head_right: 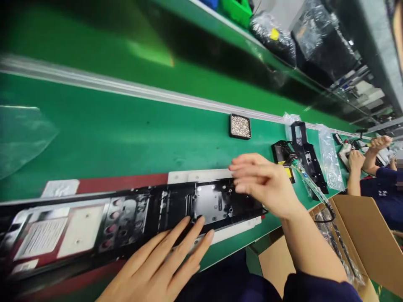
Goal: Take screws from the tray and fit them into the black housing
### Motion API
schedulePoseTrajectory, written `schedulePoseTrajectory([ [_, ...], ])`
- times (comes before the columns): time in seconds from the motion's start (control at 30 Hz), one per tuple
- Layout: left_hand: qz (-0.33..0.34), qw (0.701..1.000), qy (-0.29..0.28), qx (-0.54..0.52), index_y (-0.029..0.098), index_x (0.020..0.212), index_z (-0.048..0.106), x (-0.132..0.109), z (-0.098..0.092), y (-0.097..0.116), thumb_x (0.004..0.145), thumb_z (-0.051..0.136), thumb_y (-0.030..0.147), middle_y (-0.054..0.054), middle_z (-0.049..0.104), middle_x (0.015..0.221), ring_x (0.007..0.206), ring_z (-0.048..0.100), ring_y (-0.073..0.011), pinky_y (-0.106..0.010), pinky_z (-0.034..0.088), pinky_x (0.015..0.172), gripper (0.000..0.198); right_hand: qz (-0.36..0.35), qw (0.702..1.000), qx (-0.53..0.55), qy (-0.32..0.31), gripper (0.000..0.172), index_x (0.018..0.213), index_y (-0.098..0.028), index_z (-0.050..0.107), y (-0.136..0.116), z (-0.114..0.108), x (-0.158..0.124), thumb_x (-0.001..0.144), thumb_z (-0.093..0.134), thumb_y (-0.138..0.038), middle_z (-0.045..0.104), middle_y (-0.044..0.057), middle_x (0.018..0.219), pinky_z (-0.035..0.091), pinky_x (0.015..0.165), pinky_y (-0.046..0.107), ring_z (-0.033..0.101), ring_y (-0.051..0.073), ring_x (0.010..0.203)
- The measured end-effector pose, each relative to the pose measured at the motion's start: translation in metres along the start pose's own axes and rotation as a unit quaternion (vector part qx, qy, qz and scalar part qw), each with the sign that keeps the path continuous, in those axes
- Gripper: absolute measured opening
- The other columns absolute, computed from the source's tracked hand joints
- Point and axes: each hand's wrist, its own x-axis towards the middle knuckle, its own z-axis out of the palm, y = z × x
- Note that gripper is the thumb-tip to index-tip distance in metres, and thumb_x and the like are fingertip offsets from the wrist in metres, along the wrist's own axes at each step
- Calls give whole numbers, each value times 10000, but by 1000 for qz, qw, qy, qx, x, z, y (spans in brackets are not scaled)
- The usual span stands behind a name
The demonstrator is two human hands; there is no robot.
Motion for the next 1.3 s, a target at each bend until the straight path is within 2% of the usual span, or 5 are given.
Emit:
schedulePoseTrajectory([
  [0.27,-7,999,5,-31,224,1338,471,1,0,0,972,205,232,-50,553,1354,1239,504,-272,-407,327,1010,453,-22,948,303,-93,245,1079,-230,705,8,34,-47,869,635,-124,507,61,955,519,721,77,580,35,799],
  [0.57,-18,1000,19,-13,226,1339,474,3,4,3,965,207,220,-54,551,1349,1237,497,-270,-404,336,993,459,-38,945,307,-106,271,1082,-168,672,10,34,-45,873,573,-27,531,53,889,522,709,62,592,37,778],
  [0.73,-43,999,14,-1,182,1348,474,6,4,12,952,232,151,-87,532,1364,1199,529,-287,-414,355,969,465,-92,990,51,-97,122,888,-62,568,6,20,-40,816,611,27,555,60,874,523,702,144,587,79,821],
  [0.9,-51,999,1,4,143,1401,405,4,1,17,946,222,120,-93,513,1384,1214,528,-298,-421,361,992,492,-112,958,-244,-102,254,984,-120,641,4,7,-41,811,596,60,561,48,992,514,757,177,572,79,923],
  [1.3,-60,998,0,-13,119,1428,355,2,1,21,953,199,140,-111,481,1407,1242,506,-311,-435,341,1034,500,-128,921,-318,-183,182,984,-103,588,1,7,-38,854,559,22,566,29,1014,492,815,199,562,74,955],
])
